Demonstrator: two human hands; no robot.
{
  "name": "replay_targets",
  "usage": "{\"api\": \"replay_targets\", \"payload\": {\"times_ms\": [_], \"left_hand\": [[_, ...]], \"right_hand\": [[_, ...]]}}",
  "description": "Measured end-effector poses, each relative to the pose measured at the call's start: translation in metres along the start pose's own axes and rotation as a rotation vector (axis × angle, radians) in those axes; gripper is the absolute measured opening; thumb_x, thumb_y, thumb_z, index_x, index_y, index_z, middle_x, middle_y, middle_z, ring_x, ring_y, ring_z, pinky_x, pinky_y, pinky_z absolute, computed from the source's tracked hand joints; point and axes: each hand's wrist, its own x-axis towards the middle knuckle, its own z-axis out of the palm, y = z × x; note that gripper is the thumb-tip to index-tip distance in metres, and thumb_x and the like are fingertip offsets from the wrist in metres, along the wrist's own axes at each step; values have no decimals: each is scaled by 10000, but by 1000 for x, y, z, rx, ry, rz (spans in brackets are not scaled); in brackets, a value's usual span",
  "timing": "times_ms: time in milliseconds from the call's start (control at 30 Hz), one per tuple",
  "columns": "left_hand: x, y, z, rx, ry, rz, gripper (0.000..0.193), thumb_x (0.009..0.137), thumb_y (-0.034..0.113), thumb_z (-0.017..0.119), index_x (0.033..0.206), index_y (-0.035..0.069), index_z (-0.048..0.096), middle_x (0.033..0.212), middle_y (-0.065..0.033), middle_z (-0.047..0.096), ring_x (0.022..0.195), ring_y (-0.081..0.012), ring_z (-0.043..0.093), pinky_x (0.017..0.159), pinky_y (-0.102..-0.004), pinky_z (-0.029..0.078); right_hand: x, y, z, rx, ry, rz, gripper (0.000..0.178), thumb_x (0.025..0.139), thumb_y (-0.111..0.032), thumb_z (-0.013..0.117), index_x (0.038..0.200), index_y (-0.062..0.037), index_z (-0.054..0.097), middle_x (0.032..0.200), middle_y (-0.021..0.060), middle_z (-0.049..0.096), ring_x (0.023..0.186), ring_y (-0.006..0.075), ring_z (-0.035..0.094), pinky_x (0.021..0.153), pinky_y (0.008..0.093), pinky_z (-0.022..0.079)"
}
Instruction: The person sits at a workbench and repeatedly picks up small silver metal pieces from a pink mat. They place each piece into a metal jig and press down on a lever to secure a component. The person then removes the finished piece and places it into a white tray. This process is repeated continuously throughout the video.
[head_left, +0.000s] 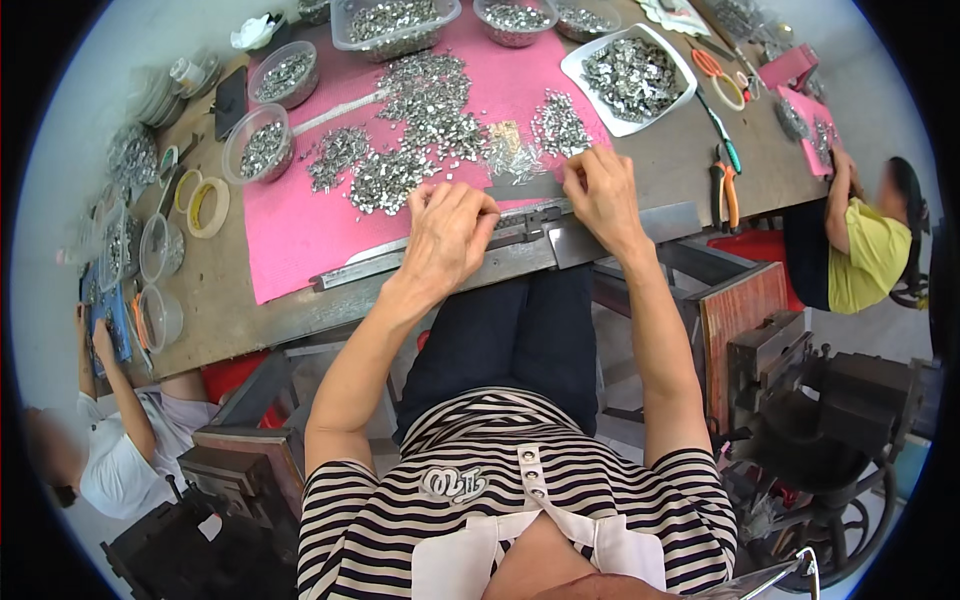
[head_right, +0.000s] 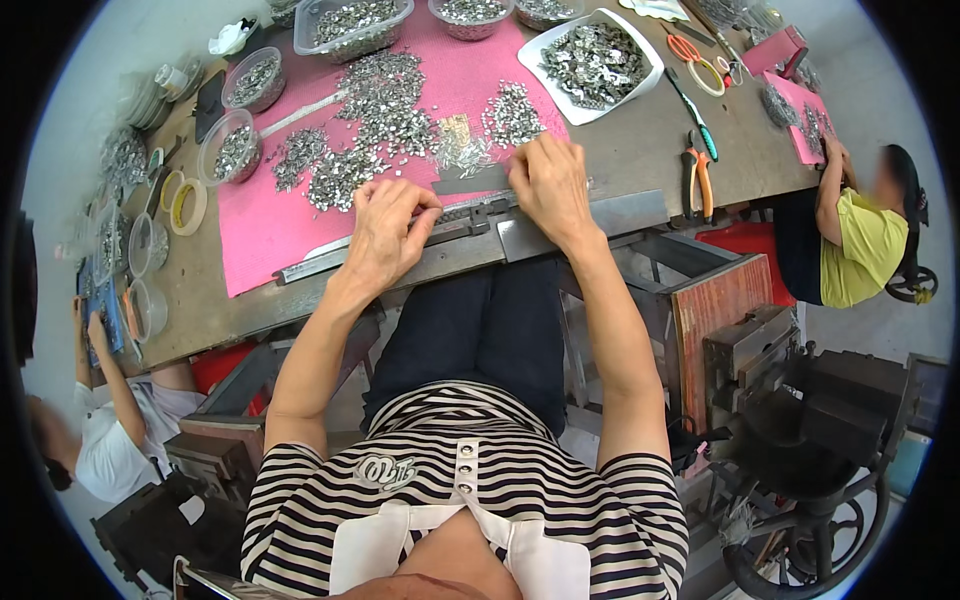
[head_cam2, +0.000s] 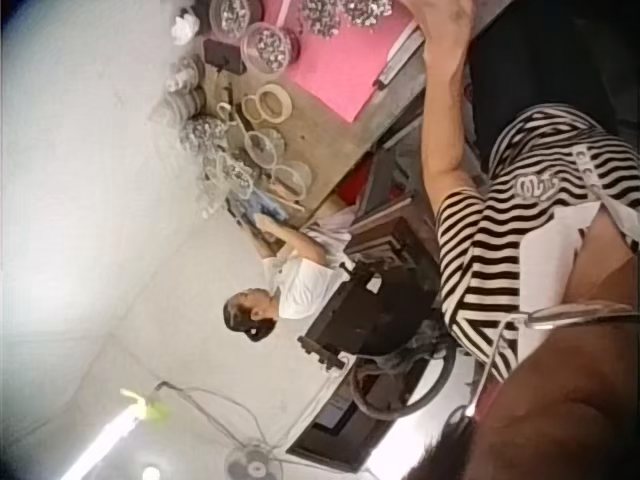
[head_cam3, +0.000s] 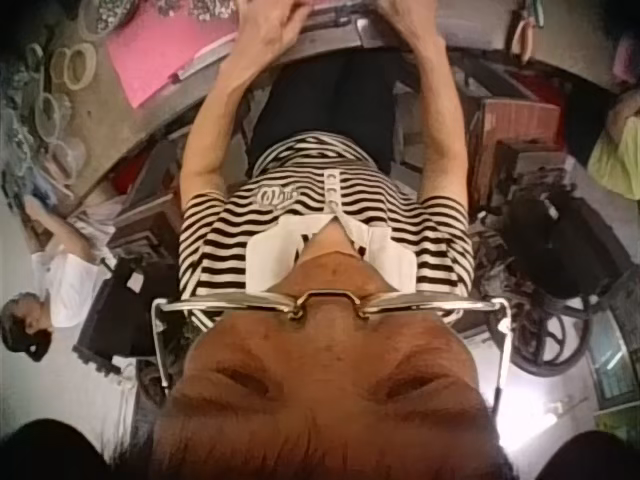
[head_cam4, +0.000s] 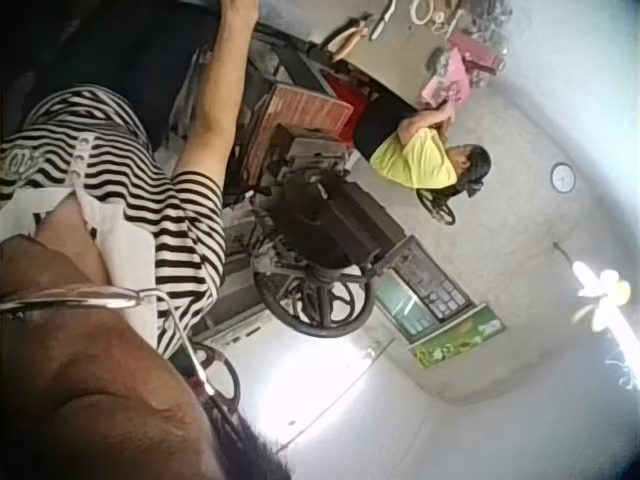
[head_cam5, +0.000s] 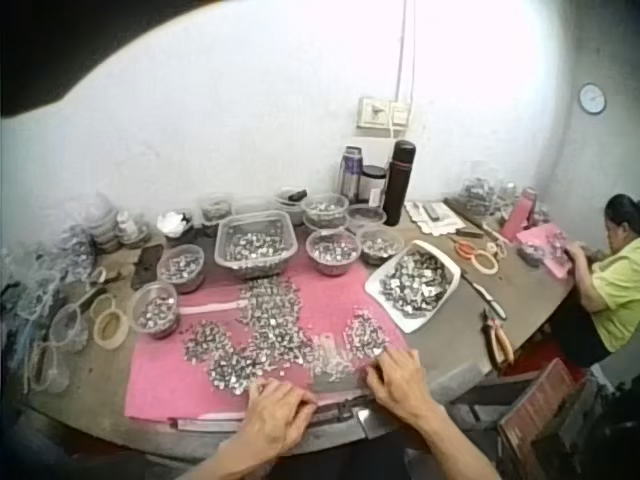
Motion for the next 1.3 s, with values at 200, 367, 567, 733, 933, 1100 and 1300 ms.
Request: {"api": "replay_targets", "payload": {"times_ms": [200,367,567,733,933,1100,1300], "left_hand": [[-9,7,13,-54,56,33,134,831,81,773,922,83,676,863,-50,602,852,-247,591,918,-438,396],[-6,11,8,-25,18,17,117,836,58,767,934,69,704,913,-52,650,868,-244,606,938,-418,399],[-10,2,12,-84,45,-4,101,879,63,754,977,60,729,894,-56,654,849,-252,613,1025,-471,393],[-6,13,20,-3,88,-42,158,911,119,761,1051,57,722,884,-55,666,844,-247,630,1067,-500,376],[-9,15,19,-20,115,-81,203,935,121,744,1124,59,703,878,-57,672,846,-238,650,1084,-500,370],[-16,13,11,1,178,-102,131,951,95,697,1078,67,712,897,-64,680,857,-257,648,1100,-507,370],[-21,11,9,48,192,-95,104,974,70,675,1068,70,720,911,-61,697,830,-247,651,1091,-482,372]], "right_hand": [[-18,-51,-2,371,-73,-176,167,806,4,734,909,-38,610,910,89,610,863,291,592,792,414,433],[-18,-51,2,255,-62,-302,183,785,-4,739,922,-35,622,911,83,600,881,284,583,821,412,440],[-14,-50,-2,316,-66,-327,121,843,-32,727,939,-55,657,913,64,619,884,276,598,839,412,447],[-6,-13,4,130,117,-12,89,866,-49,744,939,-56,694,904,73,648,898,278,624,842,417,440],[10,7,25,-26,142,10,76,855,-77,757,903,-66,700,897,71,626,890,285,613,826,431,433],[16,8,27,-103,142,-61,92,842,-71,759,892,-69,682,880,70,608,850,286,603,819,414,426],[-3,-45,2,397,-81,-173,124,835,-17,724,908,-45,626,900,99,604,871,295,609,780,409,445]]}}
